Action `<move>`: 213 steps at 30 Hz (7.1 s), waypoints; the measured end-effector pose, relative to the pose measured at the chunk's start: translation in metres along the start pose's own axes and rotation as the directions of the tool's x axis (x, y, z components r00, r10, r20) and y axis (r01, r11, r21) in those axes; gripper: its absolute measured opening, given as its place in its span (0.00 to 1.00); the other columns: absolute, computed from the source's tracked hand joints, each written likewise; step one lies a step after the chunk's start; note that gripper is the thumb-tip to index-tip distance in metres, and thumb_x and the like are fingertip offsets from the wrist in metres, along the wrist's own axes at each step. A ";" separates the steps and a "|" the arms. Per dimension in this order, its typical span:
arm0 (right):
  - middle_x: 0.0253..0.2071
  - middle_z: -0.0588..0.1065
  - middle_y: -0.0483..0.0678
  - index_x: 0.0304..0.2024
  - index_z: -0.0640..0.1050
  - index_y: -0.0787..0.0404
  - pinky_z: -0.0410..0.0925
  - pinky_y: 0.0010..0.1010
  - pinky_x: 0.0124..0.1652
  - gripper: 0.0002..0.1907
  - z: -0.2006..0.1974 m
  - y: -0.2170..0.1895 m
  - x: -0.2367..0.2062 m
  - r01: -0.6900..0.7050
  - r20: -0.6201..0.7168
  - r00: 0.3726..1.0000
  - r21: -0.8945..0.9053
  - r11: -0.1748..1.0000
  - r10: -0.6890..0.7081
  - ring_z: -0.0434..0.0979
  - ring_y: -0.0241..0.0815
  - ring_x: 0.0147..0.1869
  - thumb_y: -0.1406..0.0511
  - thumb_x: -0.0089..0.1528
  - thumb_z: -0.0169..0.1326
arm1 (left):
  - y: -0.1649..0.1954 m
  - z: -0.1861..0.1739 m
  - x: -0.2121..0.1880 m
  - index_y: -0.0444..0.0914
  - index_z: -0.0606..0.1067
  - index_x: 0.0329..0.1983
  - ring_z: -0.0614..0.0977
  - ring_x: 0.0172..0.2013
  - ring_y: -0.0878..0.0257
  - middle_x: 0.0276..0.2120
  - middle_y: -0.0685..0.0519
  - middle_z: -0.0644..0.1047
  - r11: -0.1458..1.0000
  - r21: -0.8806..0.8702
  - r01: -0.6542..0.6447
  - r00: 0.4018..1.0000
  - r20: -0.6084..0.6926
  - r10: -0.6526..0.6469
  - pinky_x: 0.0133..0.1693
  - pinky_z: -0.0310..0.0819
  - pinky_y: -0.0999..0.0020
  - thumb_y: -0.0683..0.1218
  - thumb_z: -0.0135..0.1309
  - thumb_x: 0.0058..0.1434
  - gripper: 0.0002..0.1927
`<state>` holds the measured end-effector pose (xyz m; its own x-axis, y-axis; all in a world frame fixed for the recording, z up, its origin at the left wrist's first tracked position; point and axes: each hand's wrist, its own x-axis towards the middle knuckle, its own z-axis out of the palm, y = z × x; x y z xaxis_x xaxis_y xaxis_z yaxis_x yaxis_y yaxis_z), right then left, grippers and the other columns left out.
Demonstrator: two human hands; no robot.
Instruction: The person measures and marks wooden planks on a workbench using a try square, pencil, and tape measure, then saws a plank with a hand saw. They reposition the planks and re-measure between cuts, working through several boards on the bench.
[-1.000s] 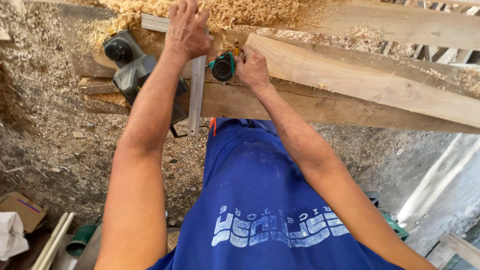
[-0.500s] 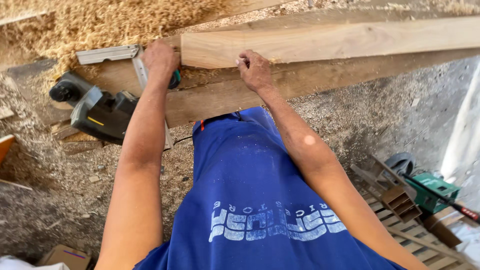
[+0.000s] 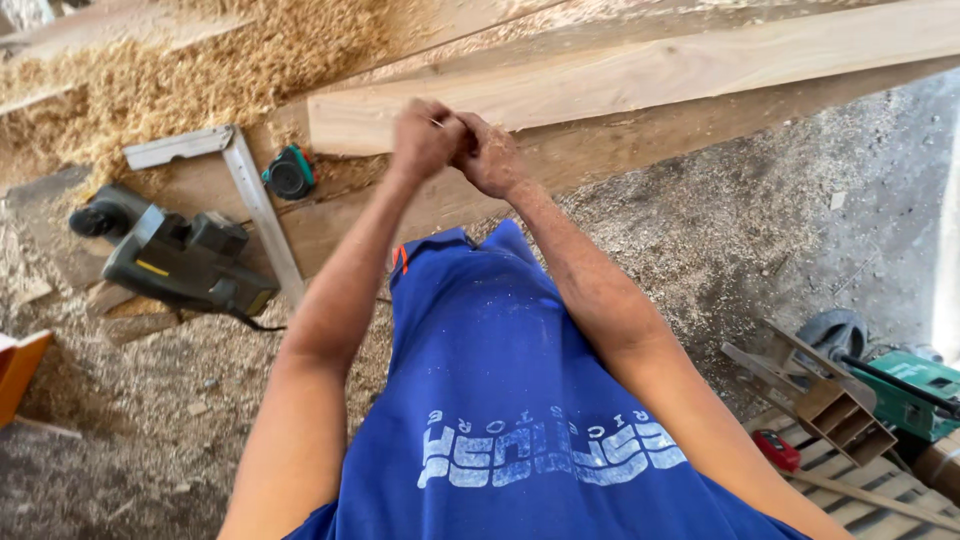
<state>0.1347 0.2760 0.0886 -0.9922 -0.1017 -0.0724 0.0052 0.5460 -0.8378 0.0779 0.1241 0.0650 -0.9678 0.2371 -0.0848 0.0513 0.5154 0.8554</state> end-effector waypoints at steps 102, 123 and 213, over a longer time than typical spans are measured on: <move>0.50 0.76 0.48 0.46 0.78 0.54 0.73 0.42 0.46 0.10 -0.819 0.530 0.037 0.434 0.572 0.760 -0.092 0.896 -0.309 0.79 0.54 0.50 0.70 0.63 0.55 | 0.511 0.786 0.251 0.31 0.83 0.32 0.81 0.28 0.59 0.26 0.48 0.81 0.615 -0.576 0.539 0.496 -0.373 -0.784 0.33 0.74 0.61 0.56 0.64 0.61 0.21; 0.67 0.61 0.61 0.74 0.63 0.64 0.72 0.19 0.32 0.47 -0.674 0.434 0.328 0.388 0.353 0.917 -0.677 0.625 -0.187 0.74 0.40 0.47 0.83 0.51 0.52 | 0.390 0.592 0.397 0.36 0.77 0.30 0.83 0.24 0.70 0.25 0.53 0.81 0.458 -0.694 0.556 0.603 -0.042 -0.797 0.28 0.80 0.71 0.58 0.54 0.66 0.21; 0.56 0.79 0.56 0.58 0.78 0.62 0.70 0.43 0.57 0.39 -0.967 0.523 -0.208 0.240 0.759 0.593 -0.485 0.841 0.268 0.79 0.54 0.60 0.41 0.56 0.60 | 0.651 0.873 0.010 0.30 0.61 0.60 0.81 0.46 0.50 0.49 0.40 0.76 0.159 -0.979 -0.131 0.389 -0.198 -0.900 0.50 0.83 0.41 0.42 0.58 0.61 0.28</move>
<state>0.2228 1.3869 0.1883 -0.4922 -0.5452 -0.6786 -0.2944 0.8379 -0.4596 0.3165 1.1813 0.1752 -0.4712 -0.5346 -0.7015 -0.1060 -0.7553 0.6468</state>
